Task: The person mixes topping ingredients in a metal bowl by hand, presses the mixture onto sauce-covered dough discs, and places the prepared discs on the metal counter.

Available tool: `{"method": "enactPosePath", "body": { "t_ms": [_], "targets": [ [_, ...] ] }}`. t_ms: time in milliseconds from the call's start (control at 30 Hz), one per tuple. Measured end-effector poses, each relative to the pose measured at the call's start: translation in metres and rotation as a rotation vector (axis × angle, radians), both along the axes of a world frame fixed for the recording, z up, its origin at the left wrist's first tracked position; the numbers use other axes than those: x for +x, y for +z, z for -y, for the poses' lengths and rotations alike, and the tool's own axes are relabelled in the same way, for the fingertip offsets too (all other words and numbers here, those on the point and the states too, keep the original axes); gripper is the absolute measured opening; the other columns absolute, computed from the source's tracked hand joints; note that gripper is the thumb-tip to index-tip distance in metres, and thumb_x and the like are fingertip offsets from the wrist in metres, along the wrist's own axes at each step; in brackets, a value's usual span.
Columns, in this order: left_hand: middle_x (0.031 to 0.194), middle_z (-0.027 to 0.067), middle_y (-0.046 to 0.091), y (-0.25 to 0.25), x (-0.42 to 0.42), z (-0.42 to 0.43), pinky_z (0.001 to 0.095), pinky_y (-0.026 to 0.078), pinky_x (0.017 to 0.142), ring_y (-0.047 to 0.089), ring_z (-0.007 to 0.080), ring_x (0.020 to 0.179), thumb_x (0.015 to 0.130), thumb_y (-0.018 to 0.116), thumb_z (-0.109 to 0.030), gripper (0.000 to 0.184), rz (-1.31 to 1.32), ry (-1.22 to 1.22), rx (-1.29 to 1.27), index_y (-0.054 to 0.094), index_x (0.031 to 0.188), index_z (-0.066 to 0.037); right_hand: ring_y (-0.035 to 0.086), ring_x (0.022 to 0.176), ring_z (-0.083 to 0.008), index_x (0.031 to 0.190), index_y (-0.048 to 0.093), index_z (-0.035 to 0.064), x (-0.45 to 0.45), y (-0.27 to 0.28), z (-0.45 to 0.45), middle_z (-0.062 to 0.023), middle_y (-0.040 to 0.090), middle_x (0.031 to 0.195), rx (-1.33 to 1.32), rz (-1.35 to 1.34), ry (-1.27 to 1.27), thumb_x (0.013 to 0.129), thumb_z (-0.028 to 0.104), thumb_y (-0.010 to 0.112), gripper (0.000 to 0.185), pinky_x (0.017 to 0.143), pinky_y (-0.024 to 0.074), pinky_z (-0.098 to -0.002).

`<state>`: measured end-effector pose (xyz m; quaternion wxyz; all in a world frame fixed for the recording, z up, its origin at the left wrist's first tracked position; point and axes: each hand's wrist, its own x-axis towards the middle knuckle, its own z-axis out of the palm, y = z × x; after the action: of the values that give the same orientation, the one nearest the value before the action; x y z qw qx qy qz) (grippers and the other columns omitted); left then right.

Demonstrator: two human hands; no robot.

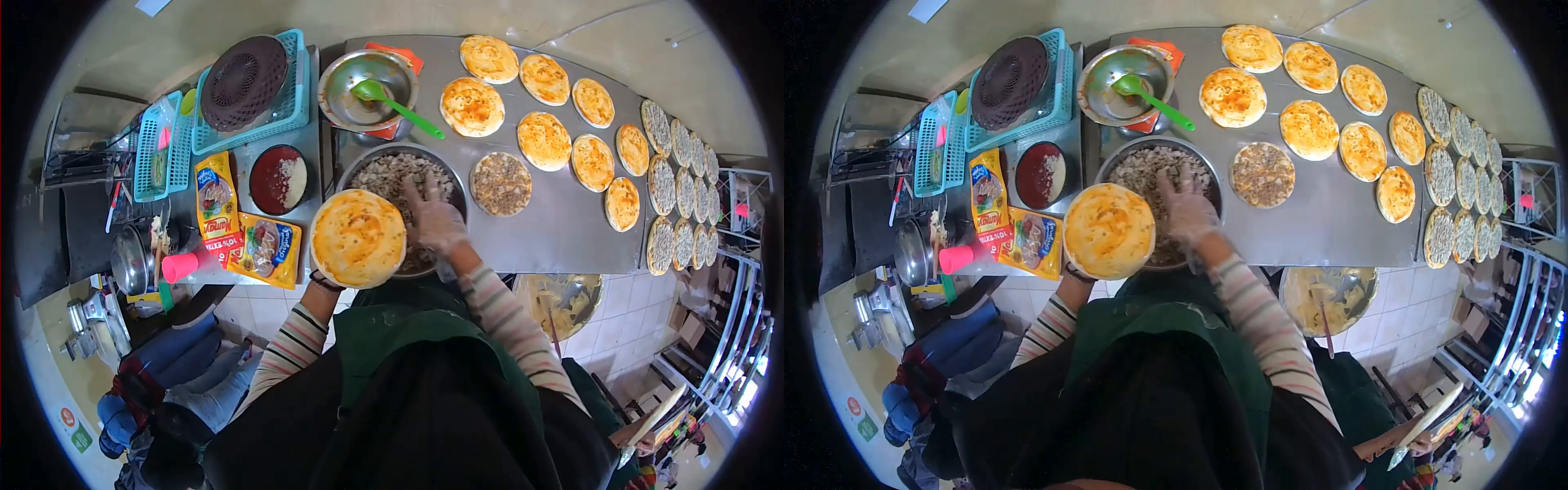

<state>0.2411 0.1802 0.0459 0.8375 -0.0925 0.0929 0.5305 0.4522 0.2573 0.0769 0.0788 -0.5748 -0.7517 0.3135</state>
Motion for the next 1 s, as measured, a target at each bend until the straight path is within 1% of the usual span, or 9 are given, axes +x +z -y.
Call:
{"method": "enactPosePath", "body": {
  "t_ms": [167, 300, 333, 367, 467, 567, 733, 900, 1000],
  "targets": [
    [0.132, 0.0134, 0.04, -0.017, -0.025, -0.007, 0.0496, 0.032, 0.098, 0.04, 0.0322, 0.119, 0.089, 0.033, -0.046, 0.055, 0.171, -0.013, -0.041, 0.036, 0.131, -0.011, 0.045, 0.109, -0.0424, 0.116, 0.049, 0.0127, -0.039, -0.018, -0.008, -0.0211, 0.033, 0.131, -0.145, 0.334, 0.243, 0.077, 0.021, 0.054, 0.04, 0.085, 0.0464, -0.0447],
    [0.128, 0.0143, 0.044, -0.023, -0.026, -0.026, 0.0512, 0.033, 0.097, 0.044, 0.0333, 0.116, 0.09, 0.031, -0.044, 0.052, 0.036, -0.042, -0.172, 0.04, 0.128, -0.01, 0.054, 0.097, -0.0296, 0.091, 0.058, 0.0067, -0.023, -0.036, -0.028, -0.0171, 0.056, 0.103, -0.131, 0.042, 0.079, 0.075, 0.013, 0.052, 0.018, 0.074, 0.0488, -0.0394],
    [0.127, 0.0149, 0.045, -0.031, -0.024, -0.028, 0.0517, 0.034, 0.097, 0.045, 0.0336, 0.115, 0.09, 0.03, -0.043, 0.051, -0.002, -0.075, -0.191, 0.042, 0.126, -0.01, 0.054, 0.098, -0.0279, 0.094, 0.06, 0.0067, -0.025, 0.003, -0.032, -0.0157, 0.06, 0.096, -0.518, -0.198, -0.147, 0.075, 0.014, 0.053, 0.022, 0.079, 0.0461, -0.0366],
    [0.126, 0.0154, 0.047, -0.039, -0.021, -0.03, 0.0523, 0.035, 0.096, 0.046, 0.0339, 0.113, 0.09, 0.029, -0.042, 0.05, -0.041, -0.114, -0.21, 0.044, 0.125, -0.009, 0.054, 0.098, -0.0279, 0.094, 0.06, 0.0067, -0.028, 0.01, -0.03, -0.0157, 0.06, 0.096, -0.517, -0.193, -0.155, 0.075, 0.014, 0.053, 0.022, 0.079, 0.0461, -0.0366],
    [0.125, 0.0153, 0.047, -0.046, -0.007, -0.036, 0.0513, 0.036, 0.095, 0.047, 0.0322, 0.113, 0.09, 0.028, -0.04, 0.049, -0.068, -0.164, -0.196, 0.043, 0.125, -0.008, 0.054, 0.1, -0.0313, 0.111, 0.056, 0.0065, -0.031, 0.013, -0.018, -0.0172, 0.055, 0.113, 0.145, -0.531, 0.243, 0.077, 0.016, 0.055, 0.035, 0.087, 0.0424, -0.0368],
    [0.124, 0.015, 0.047, -0.043, 0.003, -0.045, 0.0496, 0.036, 0.095, 0.047, 0.0314, 0.113, 0.09, 0.029, -0.039, 0.049, -0.113, -0.147, -0.156, 0.043, 0.124, -0.007, 0.052, 0.103, -0.0333, 0.111, 0.056, 0.0061, -0.036, 0.018, -0.003, -0.0181, 0.052, 0.117, 0.278, -0.159, 0.181, 0.078, 0.011, 0.051, 0.034, 0.087, 0.0431, -0.0369],
    [0.124, 0.015, 0.048, -0.042, 0.006, -0.064, 0.0489, 0.036, 0.095, 0.047, 0.0313, 0.113, 0.09, 0.029, -0.039, 0.049, -0.073, -0.12, -0.09, 0.043, 0.124, -0.007, 0.055, 0.096, -0.0352, 0.103, 0.06, 0.0055, -0.027, 0.018, 0.026, -0.0182, 0.056, 0.108, 0.078, -0.206, -0.022, 0.075, 0.006, 0.053, 0.029, 0.08, 0.0472, -0.037],
    [0.123, 0.015, 0.048, -0.042, 0.019, -0.072, 0.0483, 0.037, 0.095, 0.047, 0.0311, 0.112, 0.09, 0.029, -0.039, 0.049, -0.046, -0.123, -0.051, 0.044, 0.124, -0.007, 0.059, 0.08, -0.0346, 0.101, 0.059, 0.0072, -0.044, 0.032, 0.001, -0.0169, 0.06, 0.091, 0.305, -0.24, -0.096, 0.073, 0.009, 0.057, 0.028, 0.071, 0.0493, -0.0393],
    [0.123, 0.015, 0.048, -0.042, 0.026, -0.072, 0.0479, 0.037, 0.095, 0.048, 0.031, 0.112, 0.09, 0.029, -0.039, 0.048, -0.032, -0.12, -0.037, 0.044, 0.124, -0.007, 0.058, 0.084, -0.0327, 0.103, 0.059, 0.0073, -0.061, 0.023, 0.004, -0.0167, 0.06, 0.093, 0.201, 0.143, 0.004, 0.074, 0.011, 0.056, 0.029, 0.073, 0.0488, -0.0408]
  ]
}}
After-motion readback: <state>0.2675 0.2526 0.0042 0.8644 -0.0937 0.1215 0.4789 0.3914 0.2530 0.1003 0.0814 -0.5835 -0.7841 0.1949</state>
